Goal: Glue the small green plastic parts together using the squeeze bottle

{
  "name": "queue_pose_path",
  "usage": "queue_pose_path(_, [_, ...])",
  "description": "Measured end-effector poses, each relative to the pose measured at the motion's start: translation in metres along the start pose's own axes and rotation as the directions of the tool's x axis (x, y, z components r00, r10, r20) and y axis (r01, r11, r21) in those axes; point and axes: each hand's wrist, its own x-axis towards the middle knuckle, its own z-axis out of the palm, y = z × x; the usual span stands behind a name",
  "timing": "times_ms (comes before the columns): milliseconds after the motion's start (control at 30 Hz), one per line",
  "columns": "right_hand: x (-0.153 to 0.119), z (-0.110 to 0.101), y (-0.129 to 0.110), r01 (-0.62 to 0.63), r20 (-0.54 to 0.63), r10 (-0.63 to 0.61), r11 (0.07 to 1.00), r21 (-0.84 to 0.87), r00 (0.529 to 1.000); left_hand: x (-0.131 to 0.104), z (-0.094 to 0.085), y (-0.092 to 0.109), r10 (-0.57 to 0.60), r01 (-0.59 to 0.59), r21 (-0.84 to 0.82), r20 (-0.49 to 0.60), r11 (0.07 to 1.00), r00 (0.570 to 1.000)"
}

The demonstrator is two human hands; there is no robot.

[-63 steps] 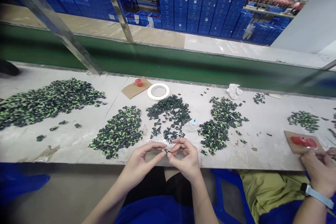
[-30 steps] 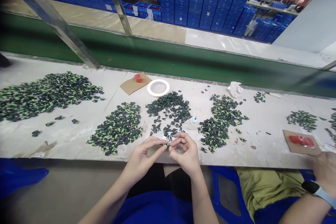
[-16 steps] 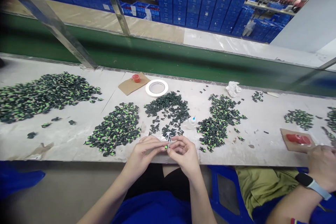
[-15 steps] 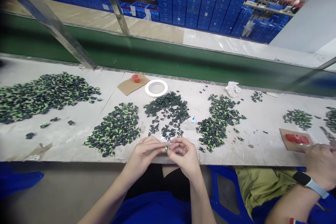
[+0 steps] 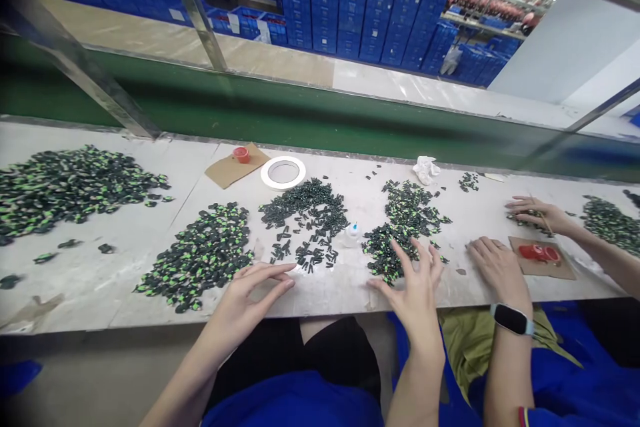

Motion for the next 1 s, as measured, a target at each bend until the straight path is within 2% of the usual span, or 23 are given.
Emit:
queue_pose_path(67, [-0.006, 0.008, 0.003, 0.091, 0.126, -0.083, 0.994, -0.063, 0.988, 0.000, -0.001, -0.003, 0.007, -0.006, 0.017, -0.014, 1.000, 1.000])
queue_pose_path(133, [-0.011, 0.016, 0.002, 0.139, 0.187, -0.122, 0.987, -0.083, 0.975, -0.001, -0.003, -0.007, 0.004, -0.003, 0.037, -0.028, 0.999, 1.000])
queue_pose_path(333, [0.001, 0.031, 0.001, 0.122, 0.153, -0.101, 0.984, -0.131, 0.983, -0.004, -0.009, -0.018, 0.006, -0.003, 0.093, -0.031, 0.996, 0.999])
queue_pose_path(500, [0.026, 0.033, 0.002, 0.332, 0.238, -0.291, 0.931, -0.153, 0.927, -0.005, -0.009, -0.025, -0.012, 0.012, 0.112, 0.006, 0.994, 1.000])
queue_pose_path(600, [0.038, 0.035, 0.002, 0.388, 0.254, -0.340, 0.906, -0.167, 0.905, -0.005, -0.008, -0.024, 0.005, -0.005, 0.089, -0.002, 0.996, 1.000])
queue_pose_path(700, [0.049, 0.040, 0.008, 0.359, 0.229, -0.315, 0.915, -0.185, 0.921, -0.006, -0.009, -0.020, 0.023, -0.022, 0.059, -0.008, 0.998, 1.000])
queue_pose_path(900, [0.069, 0.044, 0.033, 0.155, 0.112, -0.129, 0.952, -0.264, 0.985, -0.008, -0.014, -0.017, 0.019, -0.017, 0.056, -0.026, 0.998, 0.999])
queue_pose_path(1000, [0.070, 0.040, 0.031, 0.166, 0.131, -0.141, 0.963, -0.213, 0.981, -0.008, -0.016, -0.020, 0.009, -0.007, 0.052, -0.032, 0.999, 0.999])
